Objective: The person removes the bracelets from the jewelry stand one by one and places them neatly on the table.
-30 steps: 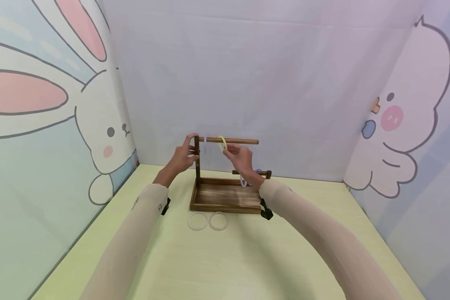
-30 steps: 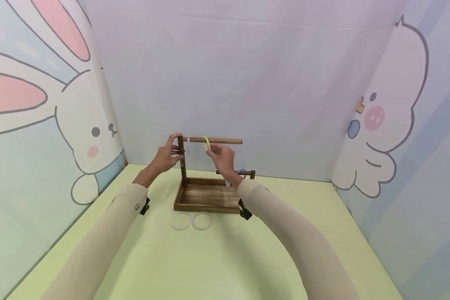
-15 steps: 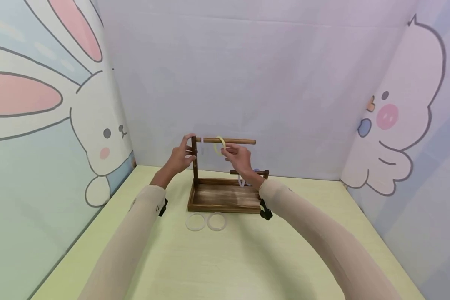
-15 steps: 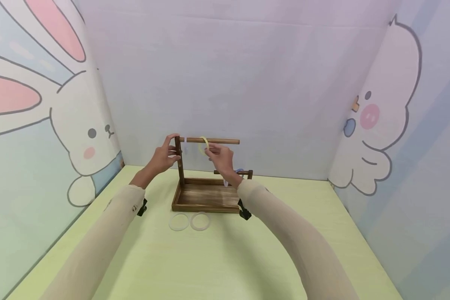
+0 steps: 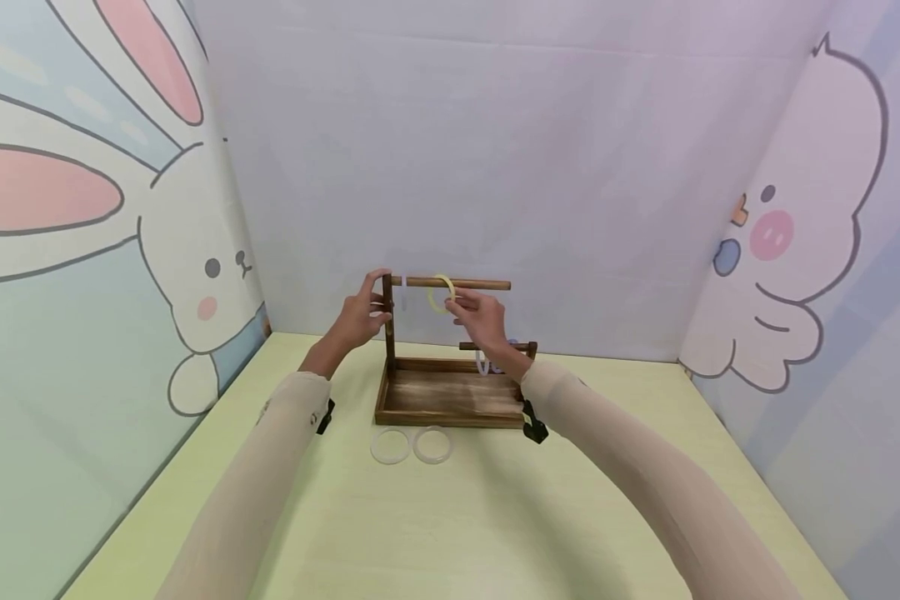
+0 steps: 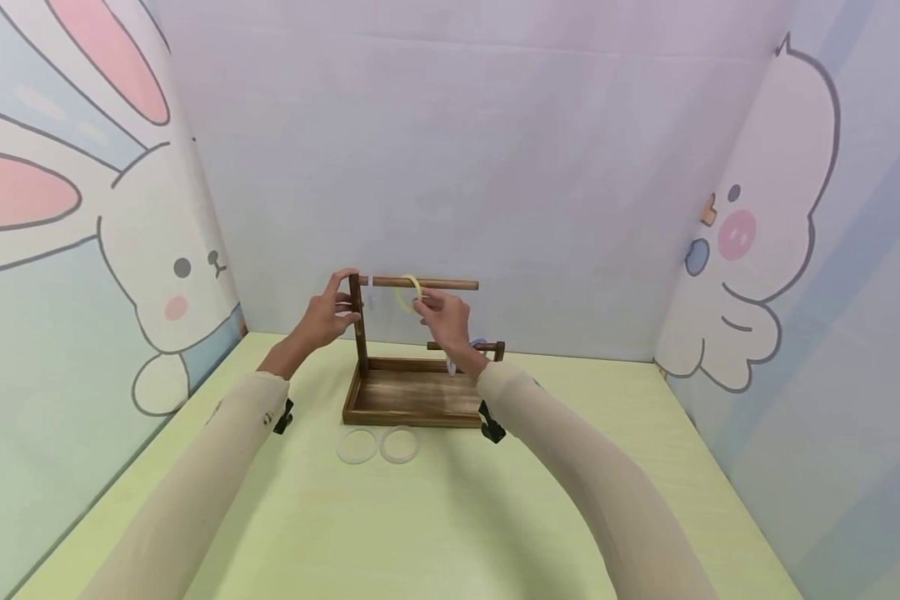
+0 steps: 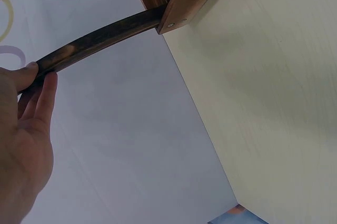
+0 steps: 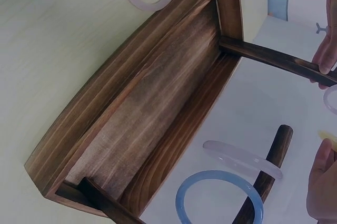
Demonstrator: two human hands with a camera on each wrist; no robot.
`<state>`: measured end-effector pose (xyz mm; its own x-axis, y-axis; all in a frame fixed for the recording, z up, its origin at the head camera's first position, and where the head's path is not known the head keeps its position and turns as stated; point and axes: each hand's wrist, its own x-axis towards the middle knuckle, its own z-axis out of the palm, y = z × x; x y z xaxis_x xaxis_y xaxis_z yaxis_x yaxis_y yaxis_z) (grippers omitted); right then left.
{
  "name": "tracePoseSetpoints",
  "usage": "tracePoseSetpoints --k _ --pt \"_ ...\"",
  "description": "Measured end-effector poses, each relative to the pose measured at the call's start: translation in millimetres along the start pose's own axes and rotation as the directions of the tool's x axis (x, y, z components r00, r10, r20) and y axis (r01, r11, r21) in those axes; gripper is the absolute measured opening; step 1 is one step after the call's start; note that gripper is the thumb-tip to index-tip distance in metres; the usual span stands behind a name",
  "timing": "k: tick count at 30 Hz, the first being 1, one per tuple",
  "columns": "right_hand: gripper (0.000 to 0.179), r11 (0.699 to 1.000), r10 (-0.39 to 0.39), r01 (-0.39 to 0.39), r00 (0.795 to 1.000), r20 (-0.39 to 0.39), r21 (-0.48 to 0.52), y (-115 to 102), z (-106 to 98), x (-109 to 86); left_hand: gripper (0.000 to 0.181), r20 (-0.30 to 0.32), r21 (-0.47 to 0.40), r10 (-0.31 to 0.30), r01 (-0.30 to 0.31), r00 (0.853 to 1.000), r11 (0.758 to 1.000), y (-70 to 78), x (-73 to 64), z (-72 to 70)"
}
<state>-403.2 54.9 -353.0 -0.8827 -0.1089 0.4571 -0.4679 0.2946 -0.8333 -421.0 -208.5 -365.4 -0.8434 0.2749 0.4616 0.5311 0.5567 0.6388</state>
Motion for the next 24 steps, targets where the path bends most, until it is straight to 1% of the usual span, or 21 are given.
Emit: tracePoseSetpoints --k 8,15,18,24 --pt "0.036 1.0 -0.013 0.013 1.0 0.004 -0.019 6.6 -9.9 -0.1 0.082 0.011 -0.013 -0.013 0.013 1.0 1.0 1.3 -1.2 -1.0" --pt "0.036 1.0 0.002 -0.002 1.0 0.014 0.003 9.9 -20.7 -0.9 0.081 0.005 0.0 -0.001 0.001 1.0 1.0 -0.4 0.7 0.8" --pt "0.036 1.0 0.006 -0.006 1.0 0.014 0.002 10.0 -23.9 -1.2 0.081 0.006 0.004 -0.007 0.007 1.0 1.0 -1.2 0.6 0.4" --pt "0.038 0.999 0.045 -0.045 0.999 0.016 -0.009 8.2 -30.7 -2.2 0.082 0.008 0.008 -0.016 0.016 1.0 1.0 -2.2 0.3 0.2"
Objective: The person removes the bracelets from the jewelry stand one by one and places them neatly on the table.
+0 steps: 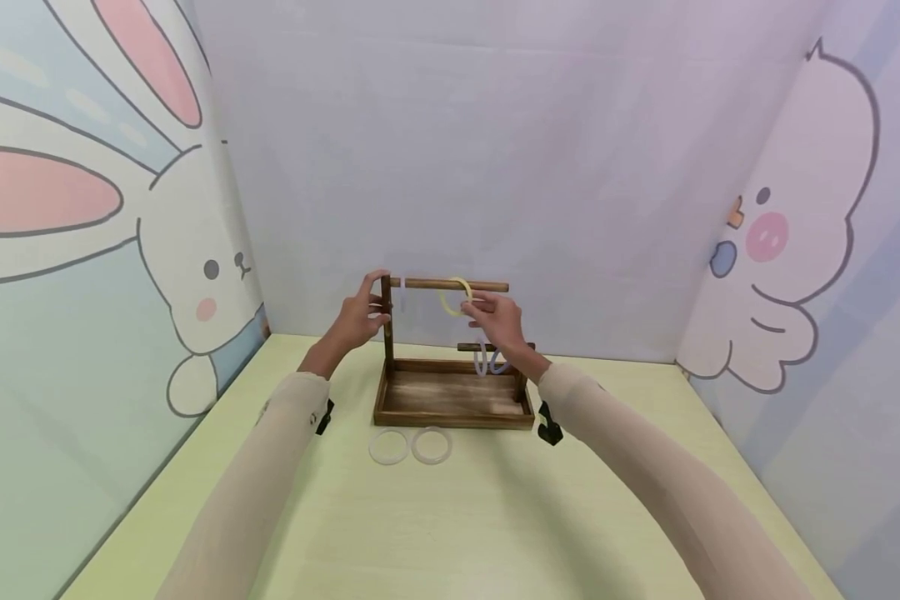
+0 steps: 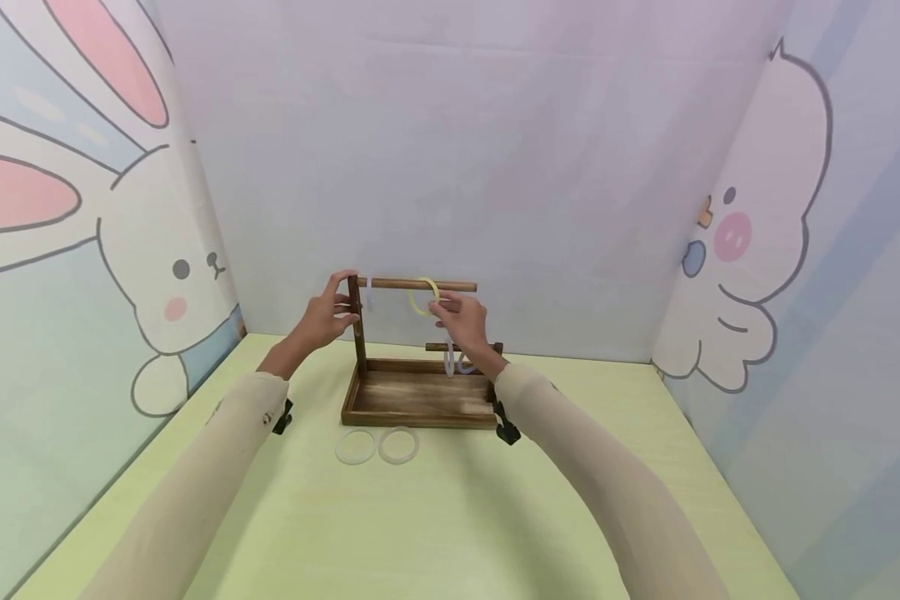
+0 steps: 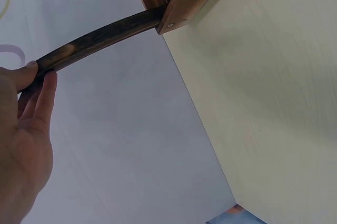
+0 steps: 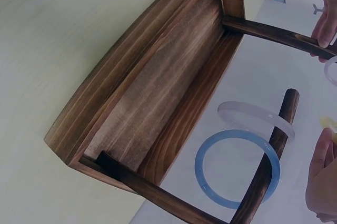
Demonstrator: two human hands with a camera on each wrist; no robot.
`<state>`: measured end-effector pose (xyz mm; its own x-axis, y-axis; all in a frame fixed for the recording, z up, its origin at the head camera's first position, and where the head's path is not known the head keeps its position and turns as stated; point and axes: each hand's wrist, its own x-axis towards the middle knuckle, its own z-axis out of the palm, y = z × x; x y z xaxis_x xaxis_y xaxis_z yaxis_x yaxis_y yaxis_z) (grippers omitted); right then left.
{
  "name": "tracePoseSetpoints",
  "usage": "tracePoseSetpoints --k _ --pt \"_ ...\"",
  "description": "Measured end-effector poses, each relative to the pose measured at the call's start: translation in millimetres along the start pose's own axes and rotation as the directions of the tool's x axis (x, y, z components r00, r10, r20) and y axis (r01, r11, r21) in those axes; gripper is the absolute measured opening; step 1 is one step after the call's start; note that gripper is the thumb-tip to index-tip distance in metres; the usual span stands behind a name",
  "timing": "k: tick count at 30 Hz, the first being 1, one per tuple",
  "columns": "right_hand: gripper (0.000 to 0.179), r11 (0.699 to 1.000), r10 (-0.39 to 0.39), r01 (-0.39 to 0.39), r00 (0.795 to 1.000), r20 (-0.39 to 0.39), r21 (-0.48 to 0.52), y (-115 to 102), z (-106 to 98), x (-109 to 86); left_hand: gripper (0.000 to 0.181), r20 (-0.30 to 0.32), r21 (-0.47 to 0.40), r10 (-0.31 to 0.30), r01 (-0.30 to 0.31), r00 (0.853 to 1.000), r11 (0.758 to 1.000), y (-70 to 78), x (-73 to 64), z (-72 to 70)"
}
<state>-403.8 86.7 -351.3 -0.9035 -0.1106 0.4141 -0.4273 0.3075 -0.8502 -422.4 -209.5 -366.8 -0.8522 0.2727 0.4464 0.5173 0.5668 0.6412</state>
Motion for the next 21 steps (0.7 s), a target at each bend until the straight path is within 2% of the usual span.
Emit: tracePoseSetpoints --k 21 --pt "0.035 0.998 0.043 -0.043 0.999 0.0 0.048 5.2 -21.8 -2.5 0.08 0.002 0.004 0.014 -0.014 1.0 1.0 2.9 -0.1 -1.3"
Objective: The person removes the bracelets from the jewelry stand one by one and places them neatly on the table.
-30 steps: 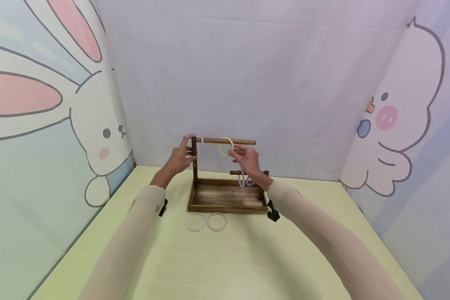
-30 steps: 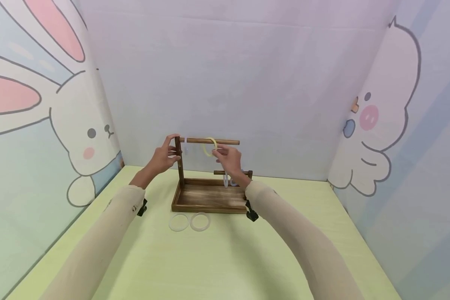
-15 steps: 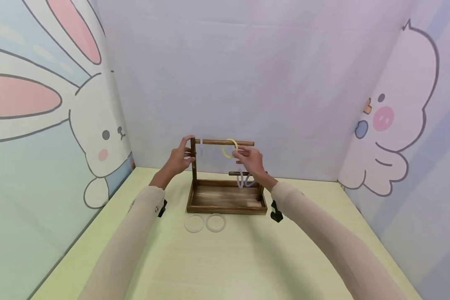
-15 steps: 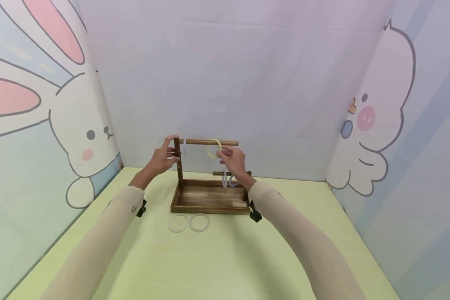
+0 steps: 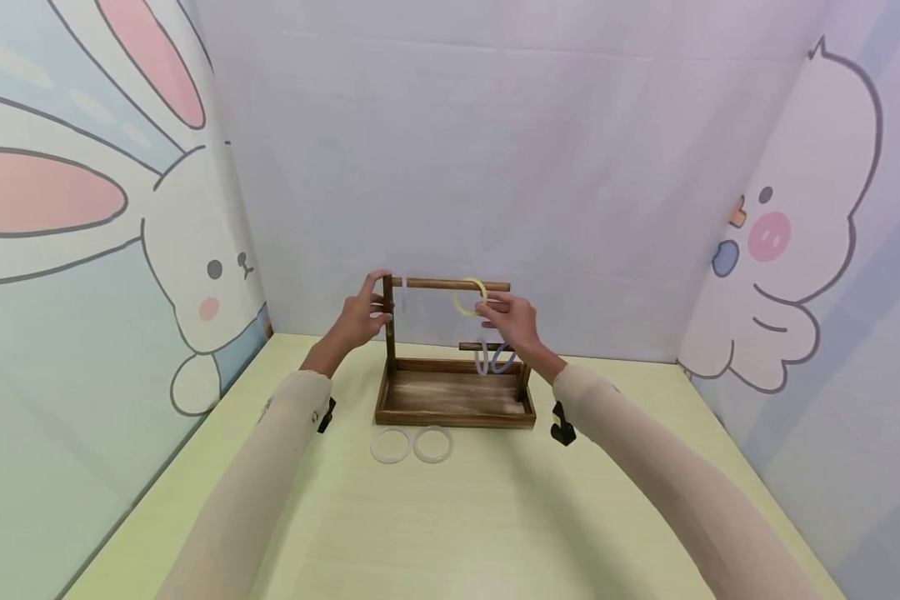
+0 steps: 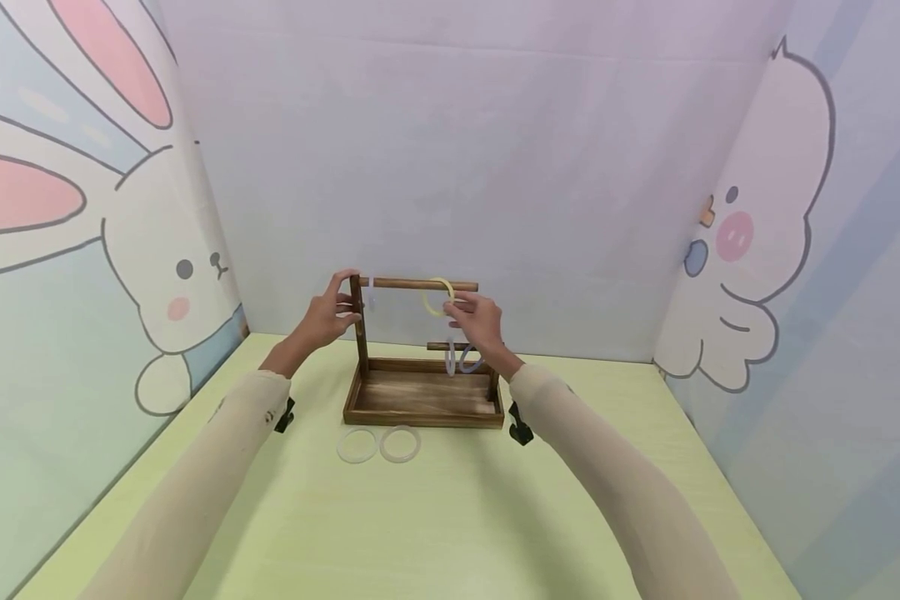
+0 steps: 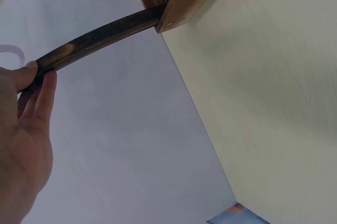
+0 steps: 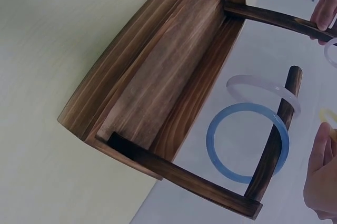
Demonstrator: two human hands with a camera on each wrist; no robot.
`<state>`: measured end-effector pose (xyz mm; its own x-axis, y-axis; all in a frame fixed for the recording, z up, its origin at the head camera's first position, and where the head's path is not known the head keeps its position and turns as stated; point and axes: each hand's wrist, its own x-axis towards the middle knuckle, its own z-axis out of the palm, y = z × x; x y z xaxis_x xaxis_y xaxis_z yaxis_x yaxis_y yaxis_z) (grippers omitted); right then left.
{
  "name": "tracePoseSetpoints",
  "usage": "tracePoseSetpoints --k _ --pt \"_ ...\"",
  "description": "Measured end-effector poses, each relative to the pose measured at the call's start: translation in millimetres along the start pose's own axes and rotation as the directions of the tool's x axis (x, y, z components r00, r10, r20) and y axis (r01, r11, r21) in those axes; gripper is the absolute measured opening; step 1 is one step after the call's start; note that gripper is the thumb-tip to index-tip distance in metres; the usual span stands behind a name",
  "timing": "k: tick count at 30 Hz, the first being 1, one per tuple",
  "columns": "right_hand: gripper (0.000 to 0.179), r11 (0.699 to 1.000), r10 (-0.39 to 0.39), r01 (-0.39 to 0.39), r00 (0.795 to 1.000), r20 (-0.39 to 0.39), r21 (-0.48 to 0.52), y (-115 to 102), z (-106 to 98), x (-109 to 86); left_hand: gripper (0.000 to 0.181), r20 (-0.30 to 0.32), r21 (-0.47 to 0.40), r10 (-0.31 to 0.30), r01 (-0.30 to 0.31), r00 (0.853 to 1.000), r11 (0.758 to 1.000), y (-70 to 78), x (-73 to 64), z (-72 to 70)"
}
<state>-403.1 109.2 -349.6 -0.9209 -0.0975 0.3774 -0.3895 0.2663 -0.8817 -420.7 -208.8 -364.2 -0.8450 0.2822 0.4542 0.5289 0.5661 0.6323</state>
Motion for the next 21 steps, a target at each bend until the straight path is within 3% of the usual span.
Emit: tracePoseSetpoints --k 21 --pt "0.035 1.0 0.013 -0.013 1.0 -0.026 0.022 11.3 -26.5 -3.1 0.082 -0.004 0.003 -0.01 0.01 1.0 1.0 -0.8 0.6 3.2"
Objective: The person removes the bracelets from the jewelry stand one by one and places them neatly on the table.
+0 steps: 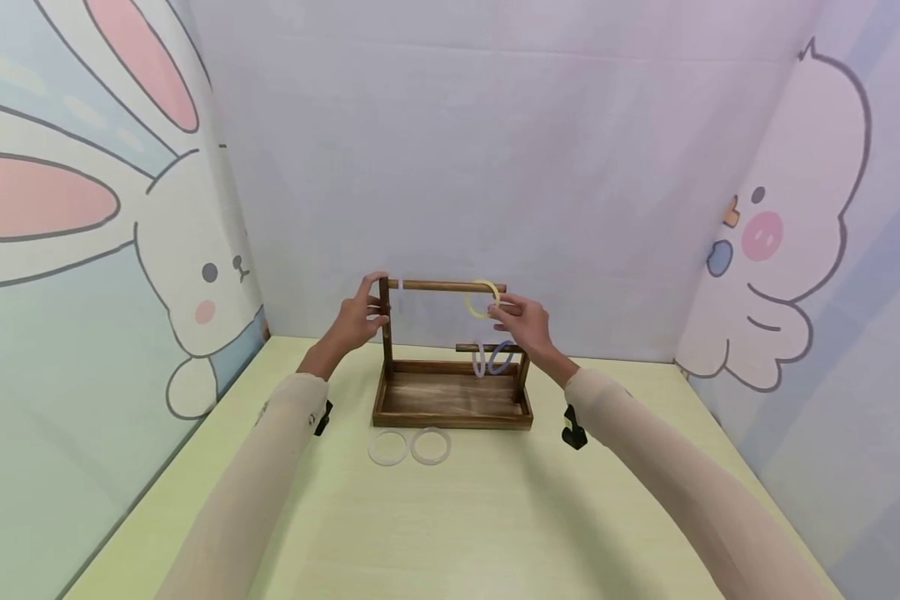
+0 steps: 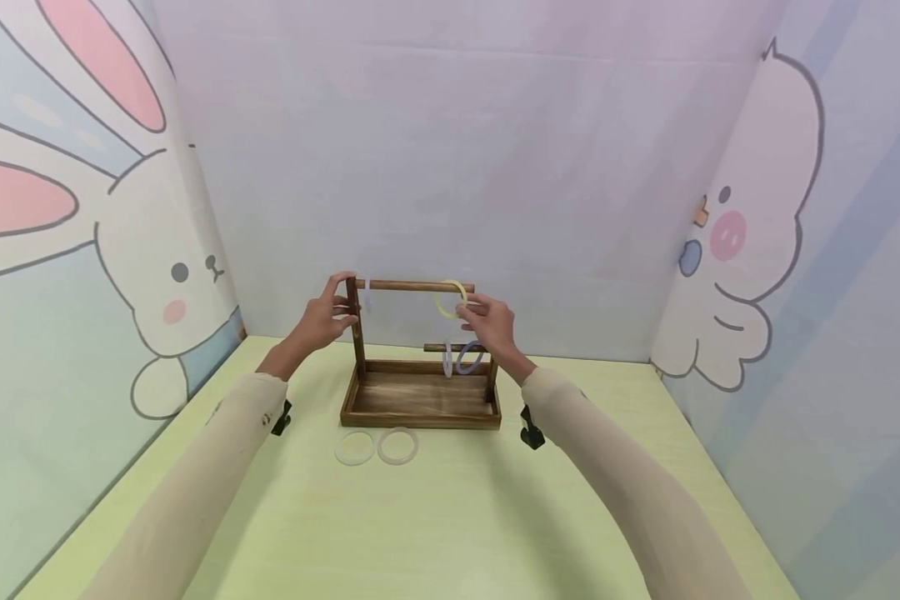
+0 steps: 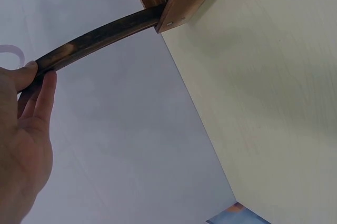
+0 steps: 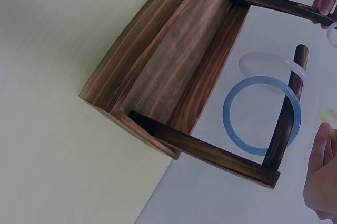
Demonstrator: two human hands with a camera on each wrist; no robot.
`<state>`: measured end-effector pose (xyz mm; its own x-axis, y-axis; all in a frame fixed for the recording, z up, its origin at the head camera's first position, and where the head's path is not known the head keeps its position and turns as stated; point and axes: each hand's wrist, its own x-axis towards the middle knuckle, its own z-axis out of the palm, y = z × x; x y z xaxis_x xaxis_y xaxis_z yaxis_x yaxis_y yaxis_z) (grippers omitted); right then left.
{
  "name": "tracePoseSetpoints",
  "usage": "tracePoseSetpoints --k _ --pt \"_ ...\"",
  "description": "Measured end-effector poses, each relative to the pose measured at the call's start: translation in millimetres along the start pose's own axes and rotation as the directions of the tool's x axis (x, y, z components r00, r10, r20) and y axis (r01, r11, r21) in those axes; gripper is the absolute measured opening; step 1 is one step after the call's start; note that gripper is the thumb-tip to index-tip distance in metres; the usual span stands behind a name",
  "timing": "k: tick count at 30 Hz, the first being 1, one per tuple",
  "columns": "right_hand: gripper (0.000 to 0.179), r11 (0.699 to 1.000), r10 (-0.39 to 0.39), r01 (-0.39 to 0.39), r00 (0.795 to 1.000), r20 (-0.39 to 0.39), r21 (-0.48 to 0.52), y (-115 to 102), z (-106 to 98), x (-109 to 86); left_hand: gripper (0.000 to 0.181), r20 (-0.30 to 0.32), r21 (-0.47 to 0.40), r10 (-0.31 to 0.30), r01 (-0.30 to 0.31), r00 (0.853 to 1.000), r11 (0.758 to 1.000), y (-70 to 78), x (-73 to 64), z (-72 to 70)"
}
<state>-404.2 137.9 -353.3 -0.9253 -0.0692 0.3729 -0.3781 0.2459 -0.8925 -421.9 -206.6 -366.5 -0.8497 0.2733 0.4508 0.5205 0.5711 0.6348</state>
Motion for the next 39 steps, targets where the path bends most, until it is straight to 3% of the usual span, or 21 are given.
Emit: tracePoseSetpoints --k 39 --pt "0.035 0.995 0.082 -0.078 0.994 -0.072 0.057 3.8 -34.1 -3.9 0.081 0.012 0.006 0.007 -0.007 1.0 1.0 -1.4 1.4 -0.3"
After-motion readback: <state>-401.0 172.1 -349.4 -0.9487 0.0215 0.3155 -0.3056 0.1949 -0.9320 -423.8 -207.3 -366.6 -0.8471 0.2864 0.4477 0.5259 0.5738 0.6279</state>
